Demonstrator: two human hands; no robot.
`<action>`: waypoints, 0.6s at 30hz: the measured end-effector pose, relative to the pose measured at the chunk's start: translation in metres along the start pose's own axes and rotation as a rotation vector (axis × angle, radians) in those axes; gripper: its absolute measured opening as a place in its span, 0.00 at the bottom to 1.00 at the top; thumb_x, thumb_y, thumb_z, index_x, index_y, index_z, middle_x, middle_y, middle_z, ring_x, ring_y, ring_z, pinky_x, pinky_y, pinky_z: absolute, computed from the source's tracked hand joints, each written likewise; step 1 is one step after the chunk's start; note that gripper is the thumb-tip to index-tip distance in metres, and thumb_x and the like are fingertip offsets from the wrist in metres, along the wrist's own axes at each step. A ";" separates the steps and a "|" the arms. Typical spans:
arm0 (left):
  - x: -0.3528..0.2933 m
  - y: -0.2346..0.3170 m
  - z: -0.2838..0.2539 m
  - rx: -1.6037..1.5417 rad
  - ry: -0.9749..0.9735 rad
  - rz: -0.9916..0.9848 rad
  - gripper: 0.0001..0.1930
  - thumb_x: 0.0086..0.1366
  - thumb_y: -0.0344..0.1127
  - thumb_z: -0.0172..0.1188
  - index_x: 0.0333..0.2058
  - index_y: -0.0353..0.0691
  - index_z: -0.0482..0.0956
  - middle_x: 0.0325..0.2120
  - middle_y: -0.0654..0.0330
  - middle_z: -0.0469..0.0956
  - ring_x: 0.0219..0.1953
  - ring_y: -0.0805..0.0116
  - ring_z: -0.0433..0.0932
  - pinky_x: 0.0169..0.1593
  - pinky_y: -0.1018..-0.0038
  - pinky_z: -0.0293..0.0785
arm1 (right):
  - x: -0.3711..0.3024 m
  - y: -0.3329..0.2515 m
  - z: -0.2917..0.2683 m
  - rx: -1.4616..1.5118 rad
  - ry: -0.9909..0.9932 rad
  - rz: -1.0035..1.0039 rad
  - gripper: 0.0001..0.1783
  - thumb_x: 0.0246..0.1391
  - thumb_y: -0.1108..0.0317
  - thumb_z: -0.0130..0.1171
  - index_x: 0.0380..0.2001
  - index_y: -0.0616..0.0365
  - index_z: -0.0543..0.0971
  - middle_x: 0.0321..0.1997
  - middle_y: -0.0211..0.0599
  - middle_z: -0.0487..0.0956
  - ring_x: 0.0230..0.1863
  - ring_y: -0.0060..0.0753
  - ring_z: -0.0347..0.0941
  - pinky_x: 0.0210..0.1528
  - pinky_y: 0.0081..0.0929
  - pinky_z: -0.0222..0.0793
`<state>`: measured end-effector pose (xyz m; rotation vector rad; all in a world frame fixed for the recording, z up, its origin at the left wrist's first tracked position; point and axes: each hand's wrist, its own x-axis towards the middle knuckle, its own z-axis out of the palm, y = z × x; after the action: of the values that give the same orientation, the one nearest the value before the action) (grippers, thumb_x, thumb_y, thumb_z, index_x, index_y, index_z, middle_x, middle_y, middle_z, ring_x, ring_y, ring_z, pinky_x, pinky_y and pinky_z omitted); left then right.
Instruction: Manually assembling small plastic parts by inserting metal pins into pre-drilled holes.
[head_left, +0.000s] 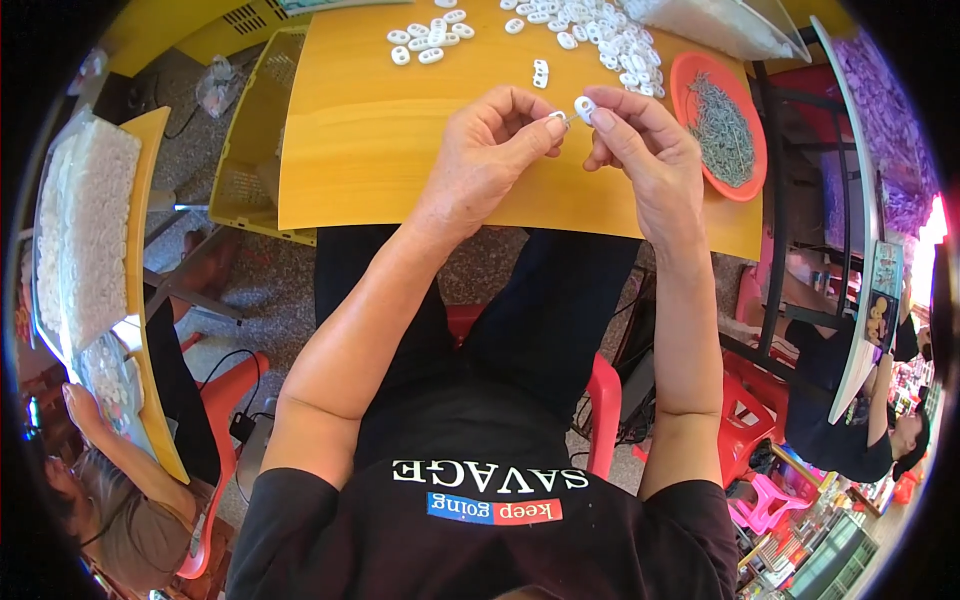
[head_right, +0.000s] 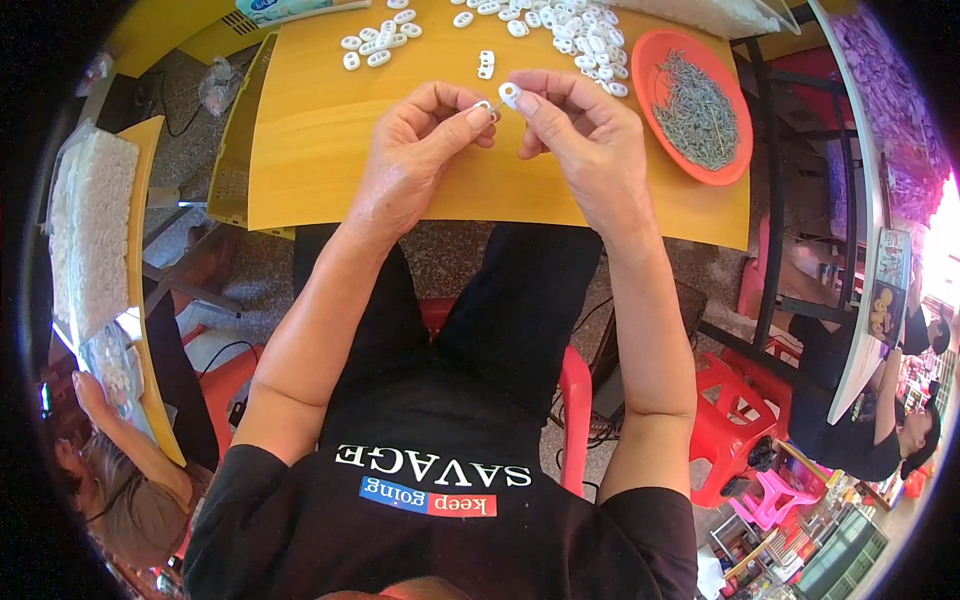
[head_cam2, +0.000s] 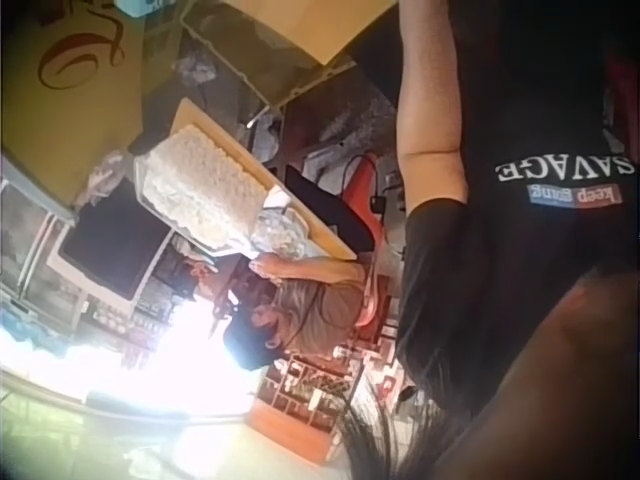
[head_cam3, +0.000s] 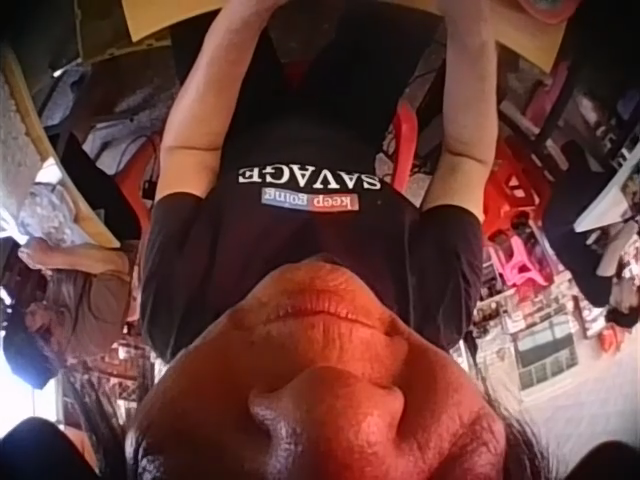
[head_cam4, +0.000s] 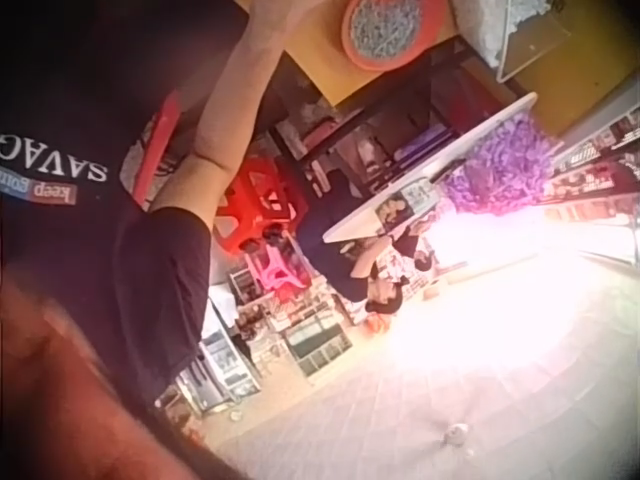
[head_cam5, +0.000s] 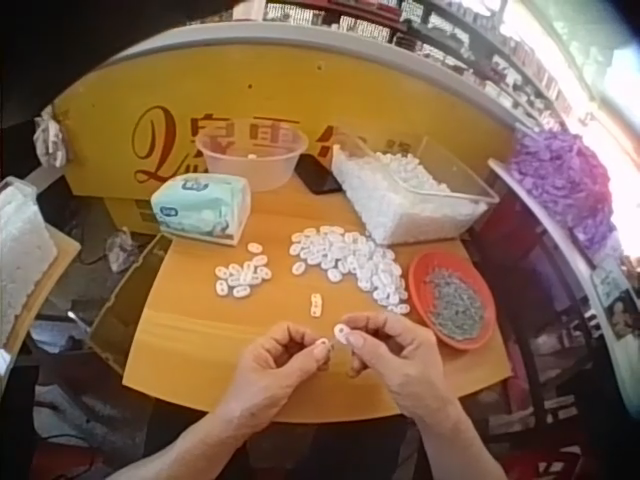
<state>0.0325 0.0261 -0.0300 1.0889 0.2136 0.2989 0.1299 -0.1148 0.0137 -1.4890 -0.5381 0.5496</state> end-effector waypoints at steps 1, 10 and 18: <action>0.000 0.000 0.000 -0.001 0.000 0.000 0.07 0.65 0.33 0.60 0.38 0.35 0.76 0.31 0.63 0.77 0.36 0.77 0.75 0.45 0.80 0.72 | 0.000 0.000 0.000 -0.001 0.000 0.000 0.13 0.58 0.71 0.60 0.44 0.66 0.79 0.33 0.29 0.79 0.27 0.14 0.71 0.32 0.15 0.70; 0.000 0.000 0.001 0.028 0.010 0.000 0.07 0.65 0.33 0.60 0.38 0.35 0.76 0.31 0.63 0.77 0.35 0.78 0.76 0.44 0.80 0.72 | -0.001 0.001 0.002 -0.133 0.005 -0.098 0.11 0.58 0.73 0.59 0.44 0.66 0.79 0.34 0.30 0.80 0.27 0.14 0.71 0.31 0.14 0.69; 0.000 0.000 0.001 0.040 0.017 0.005 0.07 0.65 0.33 0.60 0.37 0.35 0.76 0.30 0.64 0.77 0.35 0.78 0.76 0.44 0.80 0.72 | -0.002 0.000 0.004 -0.169 0.031 -0.144 0.12 0.58 0.75 0.58 0.45 0.65 0.78 0.33 0.30 0.79 0.29 0.15 0.71 0.32 0.14 0.69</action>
<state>0.0329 0.0252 -0.0294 1.1265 0.2330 0.3099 0.1254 -0.1131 0.0135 -1.6008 -0.6750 0.3751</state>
